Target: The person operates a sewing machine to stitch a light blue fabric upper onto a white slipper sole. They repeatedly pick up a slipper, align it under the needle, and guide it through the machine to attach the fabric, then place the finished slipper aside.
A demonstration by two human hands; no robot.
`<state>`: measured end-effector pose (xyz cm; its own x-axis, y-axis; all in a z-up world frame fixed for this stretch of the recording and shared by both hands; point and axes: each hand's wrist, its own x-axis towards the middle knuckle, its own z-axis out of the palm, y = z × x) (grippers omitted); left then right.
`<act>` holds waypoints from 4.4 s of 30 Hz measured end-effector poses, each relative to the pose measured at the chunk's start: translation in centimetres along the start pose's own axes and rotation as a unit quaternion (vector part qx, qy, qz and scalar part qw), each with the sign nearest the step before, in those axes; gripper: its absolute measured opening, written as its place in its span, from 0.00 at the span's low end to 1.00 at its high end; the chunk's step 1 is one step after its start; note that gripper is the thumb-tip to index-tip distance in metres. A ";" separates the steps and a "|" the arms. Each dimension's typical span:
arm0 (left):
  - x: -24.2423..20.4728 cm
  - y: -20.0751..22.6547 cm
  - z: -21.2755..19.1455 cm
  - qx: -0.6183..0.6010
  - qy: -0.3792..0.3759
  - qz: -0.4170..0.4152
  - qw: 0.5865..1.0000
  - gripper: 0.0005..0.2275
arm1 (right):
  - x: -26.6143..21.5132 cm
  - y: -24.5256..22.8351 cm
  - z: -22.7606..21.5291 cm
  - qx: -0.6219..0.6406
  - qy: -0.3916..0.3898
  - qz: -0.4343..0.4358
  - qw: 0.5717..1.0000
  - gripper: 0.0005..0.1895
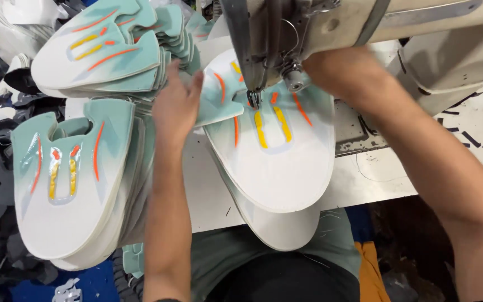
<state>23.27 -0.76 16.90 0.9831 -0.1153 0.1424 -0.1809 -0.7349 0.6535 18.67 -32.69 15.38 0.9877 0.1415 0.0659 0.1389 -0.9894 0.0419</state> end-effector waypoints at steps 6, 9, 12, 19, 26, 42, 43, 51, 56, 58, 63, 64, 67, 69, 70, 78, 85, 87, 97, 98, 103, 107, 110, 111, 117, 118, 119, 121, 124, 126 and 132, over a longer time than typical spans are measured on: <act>5.5 -6.9 5.4 -0.060 -0.079 0.081 0.992 0.28 | -0.2 -2.8 3.6 -0.299 0.017 -0.228 0.926 0.26; 4.8 -4.5 4.0 -0.127 -0.041 0.098 0.986 0.24 | 1.0 -3.1 4.7 0.426 0.215 -0.212 0.852 0.25; 4.5 -2.8 3.1 -0.134 -0.014 0.086 0.987 0.20 | 3.5 -1.2 5.6 -0.422 0.162 -0.296 0.841 0.26; 9.8 -9.3 -2.0 -0.073 0.378 0.241 0.891 0.22 | -0.3 -1.2 3.9 0.092 0.170 -0.004 0.981 0.09; 8.1 -16.4 -3.4 0.234 0.158 -0.128 0.951 0.24 | -12.0 -4.8 10.5 0.593 0.306 0.190 0.721 0.21; -16.5 -2.2 8.4 -0.626 -0.048 -0.038 0.778 0.28 | -9.6 -7.4 6.1 0.711 0.152 0.210 0.653 0.17; -16.1 -2.5 9.0 -0.628 -0.043 -0.036 0.776 0.28 | -9.2 -7.7 5.8 0.710 0.152 0.206 0.656 0.17; -15.6 -1.9 9.8 -0.638 -0.002 -0.021 0.770 0.19 | -8.0 -7.4 5.8 0.691 0.208 0.187 0.667 0.19; -13.8 -1.2 10.0 -0.603 0.031 -0.005 0.797 0.19 | -6.0 -5.0 8.8 0.676 0.203 0.232 0.669 0.15; -13.2 -1.1 10.2 -0.591 0.037 -0.002 0.806 0.18 | -5.4 -4.8 8.5 0.679 0.210 0.225 0.667 0.15; -11.8 -1.0 10.6 -0.579 0.046 -0.008 0.814 0.16 | -3.9 -4.6 7.6 0.705 0.195 0.199 0.652 0.17; -11.6 -0.8 10.5 -0.578 0.046 -0.009 0.814 0.16 | -3.7 -4.4 8.1 0.705 0.194 0.200 0.652 0.17; -10.6 -0.5 10.3 -0.573 0.051 -0.010 0.818 0.17 | -2.8 -3.9 8.8 0.702 0.198 0.207 0.652 0.16; -10.0 -0.5 10.3 -0.567 0.059 -0.001 0.821 0.17 | -2.7 -3.9 9.0 0.683 0.213 0.206 0.668 0.13; -9.5 -0.9 10.6 -0.567 0.057 -0.002 0.821 0.17 | -2.8 -4.0 9.1 0.682 0.213 0.208 0.668 0.13; -8.9 -1.7 9.7 -0.682 0.032 -0.052 0.728 0.20 | -7.7 -7.7 9.6 0.630 0.301 0.198 0.688 0.21; -16.0 -1.0 14.3 -0.656 -0.062 0.019 0.752 0.18 | -14.1 -14.3 9.0 0.532 0.258 0.260 0.763 0.28; -15.6 -0.4 13.4 -0.641 -0.038 0.011 0.766 0.15 | -15.8 -14.3 8.3 0.531 0.126 0.265 0.795 0.37; -12.4 -2.8 13.4 -0.683 -0.042 -0.074 0.725 0.16 | -13.7 -8.0 2.4 0.415 0.160 0.229 0.866 0.23; -12.2 -3.2 13.5 -0.699 -0.043 -0.065 0.711 0.18 | -13.9 -8.4 3.6 0.403 0.185 0.204 0.873 0.23; -13.8 -1.5 11.7 -0.690 -0.026 -0.078 0.720 0.23 | -15.3 -12.9 6.5 0.404 0.204 0.211 0.866 0.27; -18.6 -2.2 12.7 -0.531 -0.062 0.008 0.845 0.22 | -16.4 -16.0 5.8 0.401 0.110 0.183 0.891 0.40; -20.1 -4.4 12.8 -0.487 -0.049 -0.008 0.872 0.18 | -16.9 -15.2 2.3 0.425 0.037 0.124 0.896 0.42; -20.4 -5.5 12.8 -0.498 -0.037 -0.012 0.866 0.16 | -17.2 -14.6 0.9 0.479 0.023 0.079 0.874 0.39; -17.3 -6.0 7.4 -0.436 0.031 -0.051 0.898 0.18 | -16.0 -8.5 0.0 0.326 0.200 0.219 0.897 0.21; -16.7 -6.0 7.0 -0.440 0.033 -0.048 0.896 0.18 | -15.2 -7.9 0.6 0.323 0.203 0.216 0.899 0.21; -16.1 -6.0 6.5 -0.440 0.042 -0.032 0.897 0.18 | -14.4 -7.4 1.1 0.365 0.212 0.208 0.882 0.24; -15.1 -6.3 6.2 -0.445 0.060 -0.017 0.894 0.17 | -12.9 -6.8 2.4 0.403 0.220 0.189 0.868 0.28; -14.1 -6.5 6.1 -0.434 0.065 -0.031 0.898 0.17 | -11.9 -6.4 5.0 0.599 0.191 0.189 0.754 0.29; -13.4 -5.9 5.7 -0.445 0.062 -0.029 0.893 0.16 | -11.3 -5.8 6.9 0.626 0.222 0.191 0.723 0.20; -10.9 -5.6 6.0 -0.455 0.083 0.010 0.886 0.16 | -8.2 -4.7 6.0 0.628 0.222 0.208 0.716 0.14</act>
<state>13.73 0.63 7.27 0.9753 0.0328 0.2185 -0.2208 0.1186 0.9681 10.39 -29.35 8.66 0.8810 -0.4539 0.1335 0.0684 -0.1570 -0.9852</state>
